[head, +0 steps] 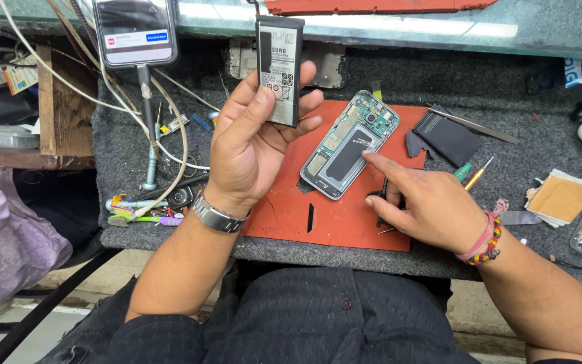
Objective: The person disassembles a smartphone by removing the back cover, battery, and internal components using tweezers and a screwdriver. They then reassemble the phone by placing the battery and back cover back into position.
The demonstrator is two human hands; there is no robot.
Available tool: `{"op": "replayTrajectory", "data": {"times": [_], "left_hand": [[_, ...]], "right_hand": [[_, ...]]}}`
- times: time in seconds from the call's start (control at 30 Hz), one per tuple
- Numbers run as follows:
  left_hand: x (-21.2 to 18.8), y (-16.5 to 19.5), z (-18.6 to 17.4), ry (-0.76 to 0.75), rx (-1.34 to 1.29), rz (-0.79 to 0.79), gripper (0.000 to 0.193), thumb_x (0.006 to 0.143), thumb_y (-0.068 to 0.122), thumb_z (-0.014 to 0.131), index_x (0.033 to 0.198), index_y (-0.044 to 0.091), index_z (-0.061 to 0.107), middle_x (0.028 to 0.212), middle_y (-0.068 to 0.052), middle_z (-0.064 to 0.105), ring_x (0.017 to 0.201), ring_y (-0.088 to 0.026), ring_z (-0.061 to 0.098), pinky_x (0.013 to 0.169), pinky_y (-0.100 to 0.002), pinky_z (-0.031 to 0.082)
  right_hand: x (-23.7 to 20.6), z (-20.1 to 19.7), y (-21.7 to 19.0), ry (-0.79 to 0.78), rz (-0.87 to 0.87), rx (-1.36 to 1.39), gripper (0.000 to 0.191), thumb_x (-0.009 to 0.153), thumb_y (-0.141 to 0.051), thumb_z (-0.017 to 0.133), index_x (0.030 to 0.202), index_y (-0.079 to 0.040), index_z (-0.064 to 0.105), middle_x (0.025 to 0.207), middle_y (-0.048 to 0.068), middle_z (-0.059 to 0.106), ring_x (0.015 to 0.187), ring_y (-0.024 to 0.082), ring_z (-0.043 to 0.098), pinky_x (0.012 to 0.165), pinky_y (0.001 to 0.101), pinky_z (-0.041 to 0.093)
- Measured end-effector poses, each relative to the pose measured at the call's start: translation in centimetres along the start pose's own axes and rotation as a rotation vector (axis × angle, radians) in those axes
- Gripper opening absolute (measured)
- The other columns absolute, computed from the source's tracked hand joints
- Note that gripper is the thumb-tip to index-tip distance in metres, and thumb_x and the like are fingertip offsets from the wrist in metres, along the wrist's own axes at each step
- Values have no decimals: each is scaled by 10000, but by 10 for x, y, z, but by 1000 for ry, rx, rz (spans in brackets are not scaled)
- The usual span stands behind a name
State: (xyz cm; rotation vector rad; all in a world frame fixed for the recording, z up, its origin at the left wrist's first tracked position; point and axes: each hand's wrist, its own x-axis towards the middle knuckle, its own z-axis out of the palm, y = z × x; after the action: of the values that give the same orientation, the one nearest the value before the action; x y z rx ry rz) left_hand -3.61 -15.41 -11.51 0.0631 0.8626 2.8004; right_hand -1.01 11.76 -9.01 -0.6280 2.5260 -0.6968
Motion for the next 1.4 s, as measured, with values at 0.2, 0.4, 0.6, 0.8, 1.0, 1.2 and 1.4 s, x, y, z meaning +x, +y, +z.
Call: {"op": "replayTrajectory", "data": {"times": [0.2, 0.4, 0.6, 0.8, 1.0, 1.2, 1.4], "left_hand": [[-1, -2, -3, -1, -32, 1, 372, 1156, 171, 494, 1496, 22, 477, 1494, -244, 577, 1240, -332, 662, 1025, -475, 595], [1, -2, -6, -10, -25, 7, 308, 1136, 49, 538, 1437, 47, 478, 1454, -237, 569, 1257, -317, 652, 1017, -456, 596], [1, -3, -2, -10, 14, -9, 371, 1111, 25, 549, 1471, 42, 460, 1518, -232, 550, 1305, -316, 640, 1051, -459, 597], [1, 0, 2, 0, 1, -11, 400, 1111, 70, 549, 1492, 15, 441, 1524, -228, 544, 1317, -324, 638, 1072, -477, 595], [2, -1, 5, -24, -35, -3, 380, 1163, 189, 473, 1484, -16, 474, 1505, -255, 560, 1319, -347, 637, 1093, -488, 583], [5, -3, 4, -53, -63, -9, 417, 1175, 236, 433, 1484, -34, 504, 1498, -232, 576, 1339, -327, 620, 1129, -471, 559], [-3, -22, -7, -158, 125, -97, 391, 1203, 249, 489, 1492, -12, 523, 1394, -151, 624, 1263, -207, 633, 1130, -376, 517]], "right_hand": [[0, 1, 1, -7, 1, -34, 649, 820, -310, 720, 1414, -125, 536, 619, 21, 672, 579, 249, 674, 549, 408, 523], [1, 1, 1, -13, 1, -38, 641, 822, -314, 716, 1409, -126, 540, 624, 20, 672, 581, 247, 676, 549, 408, 524], [1, 1, 1, -8, -14, 9, 670, 823, -296, 714, 1437, -111, 519, 619, 10, 663, 542, 223, 661, 524, 391, 518], [-7, 7, 6, 111, -112, 28, 594, 839, -263, 753, 1392, -140, 574, 650, -10, 679, 508, 157, 636, 495, 343, 504], [-22, 17, 18, 833, -519, 900, 821, 978, -459, 661, 1581, -196, 171, 1417, 182, 572, 989, 276, 724, 785, 371, 662], [-24, 16, 37, 864, -452, 971, 643, 1102, -362, 570, 1600, -96, 262, 1531, 180, 476, 1196, 282, 654, 967, 420, 644], [-21, 25, 32, 367, -112, 745, 305, 1010, -75, 645, 1300, 16, 630, 1066, 117, 744, 903, 139, 717, 797, 283, 599]]}}
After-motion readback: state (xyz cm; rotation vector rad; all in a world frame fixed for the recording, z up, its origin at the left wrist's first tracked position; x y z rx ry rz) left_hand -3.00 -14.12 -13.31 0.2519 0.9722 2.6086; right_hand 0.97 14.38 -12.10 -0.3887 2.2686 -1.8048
